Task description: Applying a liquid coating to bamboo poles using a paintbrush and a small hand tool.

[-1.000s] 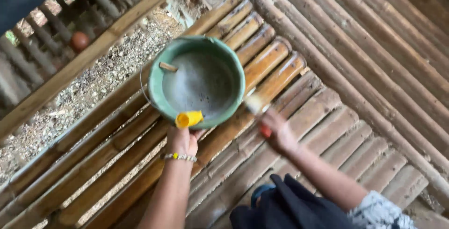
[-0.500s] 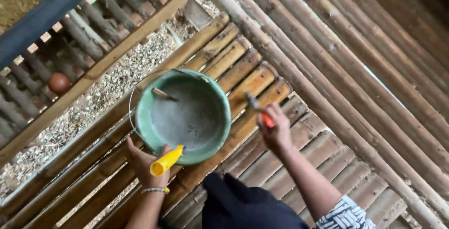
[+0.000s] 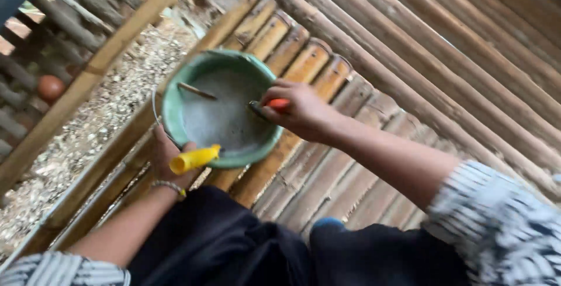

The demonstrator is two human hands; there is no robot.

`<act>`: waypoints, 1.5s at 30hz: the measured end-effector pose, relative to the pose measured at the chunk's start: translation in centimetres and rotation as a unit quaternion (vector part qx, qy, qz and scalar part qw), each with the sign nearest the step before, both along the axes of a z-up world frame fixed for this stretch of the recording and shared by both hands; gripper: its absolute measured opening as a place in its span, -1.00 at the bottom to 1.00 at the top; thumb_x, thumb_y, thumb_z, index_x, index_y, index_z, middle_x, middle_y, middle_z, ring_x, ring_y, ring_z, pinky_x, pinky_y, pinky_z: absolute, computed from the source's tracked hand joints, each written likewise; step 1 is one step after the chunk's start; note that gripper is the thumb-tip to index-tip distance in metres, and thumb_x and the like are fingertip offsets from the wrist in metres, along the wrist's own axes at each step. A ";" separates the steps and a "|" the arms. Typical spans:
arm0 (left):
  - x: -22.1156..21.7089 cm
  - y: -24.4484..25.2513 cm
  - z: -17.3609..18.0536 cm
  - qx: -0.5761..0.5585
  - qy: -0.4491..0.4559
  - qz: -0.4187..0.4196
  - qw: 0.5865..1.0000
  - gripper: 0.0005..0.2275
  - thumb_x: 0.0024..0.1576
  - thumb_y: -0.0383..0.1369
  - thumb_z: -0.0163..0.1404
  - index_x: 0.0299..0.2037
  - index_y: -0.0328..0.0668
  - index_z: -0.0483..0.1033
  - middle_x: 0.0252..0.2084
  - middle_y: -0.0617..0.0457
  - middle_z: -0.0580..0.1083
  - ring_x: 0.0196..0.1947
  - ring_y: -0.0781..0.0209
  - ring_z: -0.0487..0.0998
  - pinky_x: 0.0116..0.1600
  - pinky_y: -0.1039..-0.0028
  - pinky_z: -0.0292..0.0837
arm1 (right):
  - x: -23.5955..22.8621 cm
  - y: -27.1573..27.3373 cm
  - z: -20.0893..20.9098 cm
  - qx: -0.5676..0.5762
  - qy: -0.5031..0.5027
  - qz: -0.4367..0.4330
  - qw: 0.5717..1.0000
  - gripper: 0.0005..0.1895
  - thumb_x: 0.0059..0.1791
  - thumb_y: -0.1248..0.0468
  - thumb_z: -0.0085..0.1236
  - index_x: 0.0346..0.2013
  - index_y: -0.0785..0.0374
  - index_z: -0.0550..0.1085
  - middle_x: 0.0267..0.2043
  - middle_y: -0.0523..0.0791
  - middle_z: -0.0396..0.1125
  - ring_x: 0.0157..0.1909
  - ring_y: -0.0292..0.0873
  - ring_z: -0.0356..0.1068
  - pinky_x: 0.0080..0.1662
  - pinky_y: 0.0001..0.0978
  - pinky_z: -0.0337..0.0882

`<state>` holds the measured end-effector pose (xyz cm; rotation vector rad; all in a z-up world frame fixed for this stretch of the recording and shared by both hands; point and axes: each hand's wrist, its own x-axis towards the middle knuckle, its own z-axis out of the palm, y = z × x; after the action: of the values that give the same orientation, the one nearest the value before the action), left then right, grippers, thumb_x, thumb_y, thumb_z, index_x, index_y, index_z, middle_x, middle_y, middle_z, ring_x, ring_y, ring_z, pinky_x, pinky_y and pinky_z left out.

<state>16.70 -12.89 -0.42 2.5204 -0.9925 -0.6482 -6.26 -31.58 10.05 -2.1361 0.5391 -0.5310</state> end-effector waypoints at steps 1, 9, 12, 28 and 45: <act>-0.6 0.5 0.7 0.000 0.007 -0.009 1.000 -0.41 -0.05 -0.37 -0.06 0.20 -0.38 0.01 0.08 -0.33 0.25 0.14 -0.33 0.26 0.10 -0.12 0.18 | -0.6 1.2 -1.0 0.000 0.007 -0.009 1.000 -0.90 -0.08 0.23 0.08 -0.38 0.20 0.46 -0.39 -0.01 0.31 -0.30 0.19 0.36 -0.27 -0.07 0.37; 0.3 -1.3 7.4 0.054 0.017 -0.082 0.995 -0.53 0.12 -0.05 -0.12 0.16 -0.10 0.19 0.04 -0.29 0.36 0.10 -0.33 0.33 0.11 -0.08 0.21 | -9.2 1.7 10.5 0.266 -0.031 -0.199 0.943 -0.80 -0.08 0.26 0.10 -0.26 0.34 0.46 -0.44 0.03 0.41 -0.33 -0.18 0.46 -0.21 -0.39 0.47; 3.6 -0.7 4.7 0.079 -0.001 -0.076 0.994 -0.48 0.01 -0.16 -0.09 0.22 0.01 0.26 0.10 -0.16 0.35 0.12 -0.22 0.34 0.11 0.03 0.26 | -13.8 0.2 9.0 0.145 0.015 -0.223 0.964 -0.80 -0.18 0.36 0.29 -0.31 0.33 0.50 -0.52 0.01 0.39 -0.38 -0.22 0.44 -0.23 -0.49 0.41; -11.9 -4.2 3.6 -0.331 -0.236 -0.270 0.873 -0.53 -0.01 -0.27 -0.05 0.10 -0.36 0.33 0.10 -0.20 0.17 0.11 -0.22 0.14 0.18 0.03 0.03 | -22.6 -2.4 -14.7 -0.122 0.065 -0.180 0.974 -0.68 -0.20 0.31 0.20 -0.15 0.15 0.45 -0.29 0.04 0.26 -0.21 0.19 0.32 -0.11 -0.01 0.35; -14.6 -7.8 0.6 -0.178 -0.287 -0.259 0.905 -0.64 0.09 -0.11 -0.19 -0.01 -0.10 0.42 0.04 0.01 0.30 0.18 0.04 0.17 0.11 0.17 0.04 | -18.5 1.8 -14.9 -0.137 0.069 -0.165 0.974 -0.84 -0.14 0.29 0.12 -0.26 0.08 0.45 -0.41 -0.07 0.21 -0.43 0.09 0.33 -0.33 -0.11 0.40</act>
<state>2.07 -20.68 0.20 2.1428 -1.8274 0.1840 -24.79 -29.80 -4.86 -2.3715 0.9589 -0.6746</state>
